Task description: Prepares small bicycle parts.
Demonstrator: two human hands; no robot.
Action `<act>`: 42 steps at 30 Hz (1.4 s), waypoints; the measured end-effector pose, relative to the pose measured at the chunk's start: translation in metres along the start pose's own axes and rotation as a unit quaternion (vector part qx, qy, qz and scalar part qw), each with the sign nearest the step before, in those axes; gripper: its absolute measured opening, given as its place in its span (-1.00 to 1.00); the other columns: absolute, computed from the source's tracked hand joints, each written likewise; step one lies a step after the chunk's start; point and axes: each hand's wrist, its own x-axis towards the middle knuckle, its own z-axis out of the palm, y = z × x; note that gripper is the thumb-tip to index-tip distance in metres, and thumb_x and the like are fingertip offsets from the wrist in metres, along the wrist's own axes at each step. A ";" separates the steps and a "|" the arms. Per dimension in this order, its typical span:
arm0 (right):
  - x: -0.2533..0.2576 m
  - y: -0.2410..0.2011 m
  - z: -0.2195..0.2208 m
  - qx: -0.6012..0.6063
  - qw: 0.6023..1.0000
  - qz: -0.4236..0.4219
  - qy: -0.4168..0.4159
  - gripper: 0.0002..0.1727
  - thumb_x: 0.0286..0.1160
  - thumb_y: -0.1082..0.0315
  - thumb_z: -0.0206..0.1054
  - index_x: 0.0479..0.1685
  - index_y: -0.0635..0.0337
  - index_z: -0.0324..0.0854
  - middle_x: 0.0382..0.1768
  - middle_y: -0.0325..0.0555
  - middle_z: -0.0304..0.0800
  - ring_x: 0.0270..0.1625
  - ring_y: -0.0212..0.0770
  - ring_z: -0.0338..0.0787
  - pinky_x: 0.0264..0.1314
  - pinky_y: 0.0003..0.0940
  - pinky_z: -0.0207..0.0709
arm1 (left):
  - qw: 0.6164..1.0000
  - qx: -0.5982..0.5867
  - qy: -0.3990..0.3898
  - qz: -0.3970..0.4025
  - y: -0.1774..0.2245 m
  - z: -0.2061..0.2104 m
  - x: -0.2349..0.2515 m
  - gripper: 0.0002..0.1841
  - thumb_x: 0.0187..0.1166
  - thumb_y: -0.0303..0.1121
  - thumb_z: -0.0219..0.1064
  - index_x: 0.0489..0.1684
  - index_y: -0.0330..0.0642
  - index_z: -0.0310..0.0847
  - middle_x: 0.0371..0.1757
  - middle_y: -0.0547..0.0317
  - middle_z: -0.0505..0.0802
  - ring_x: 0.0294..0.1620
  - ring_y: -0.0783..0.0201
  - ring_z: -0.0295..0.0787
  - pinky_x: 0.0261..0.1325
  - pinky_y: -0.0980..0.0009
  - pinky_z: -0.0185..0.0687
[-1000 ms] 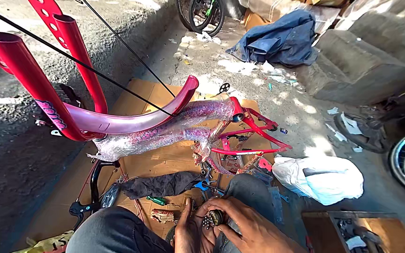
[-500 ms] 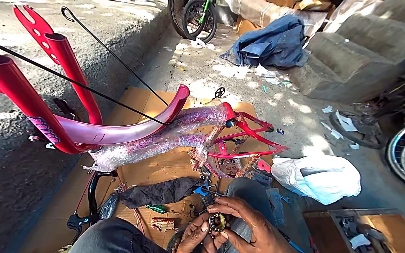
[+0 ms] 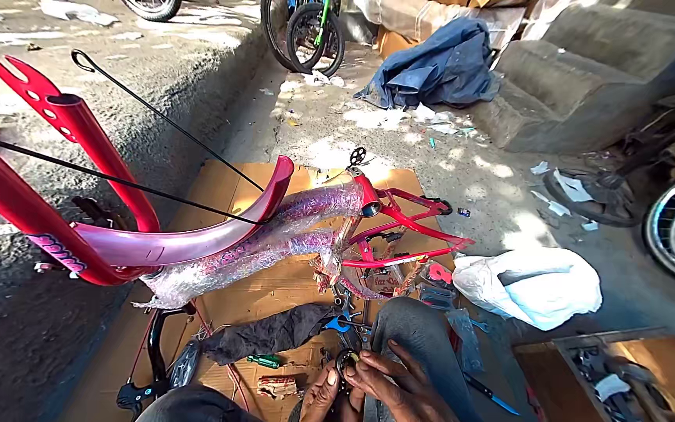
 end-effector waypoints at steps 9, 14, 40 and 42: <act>0.003 -0.001 -0.002 -0.082 0.996 -0.032 0.034 -0.23 0.50 -0.09 0.42 0.73 -0.12 0.35 0.55 -0.29 0.66 0.78 -0.13 0.37 0.89 0.28 -0.10 | 0.999 0.044 0.006 0.022 0.001 0.001 0.000 -0.75 0.62 -0.31 0.39 0.07 -0.30 0.78 0.00 -0.09 0.91 0.07 0.15 0.91 0.31 0.20 0.77; 0.004 -0.014 0.004 0.032 0.998 0.036 0.031 -0.18 0.43 -0.09 0.44 0.64 0.20 0.40 0.46 -0.08 0.73 0.70 -0.07 0.48 0.88 0.30 -0.13 | 0.995 0.079 0.020 0.048 0.000 -0.001 0.001 -0.79 0.63 -0.33 0.38 0.01 -0.29 0.76 -0.06 -0.10 0.92 -0.02 0.17 0.93 0.21 0.21 0.82; 0.038 0.027 -0.011 0.100 0.995 -0.007 -0.030 -0.27 0.34 0.12 0.64 0.56 0.05 0.51 0.50 0.00 0.57 0.54 -0.16 0.60 0.55 -0.27 0.61 | 0.997 0.058 0.003 -0.058 -0.001 -0.003 0.001 -0.63 0.69 -0.14 0.31 0.11 -0.30 0.76 0.03 -0.27 0.90 0.04 0.00 0.93 0.19 0.13 0.83; 0.035 0.026 -0.016 0.141 0.988 0.005 -0.063 -0.40 0.48 0.31 0.53 0.55 0.09 0.54 0.49 -0.04 0.64 0.54 -0.18 0.63 0.60 -0.27 0.57 | 0.996 0.062 0.019 -0.053 -0.002 -0.002 0.001 -0.65 0.69 -0.16 0.33 0.10 -0.31 0.75 0.02 -0.27 0.89 0.01 0.01 0.93 0.14 0.14 0.86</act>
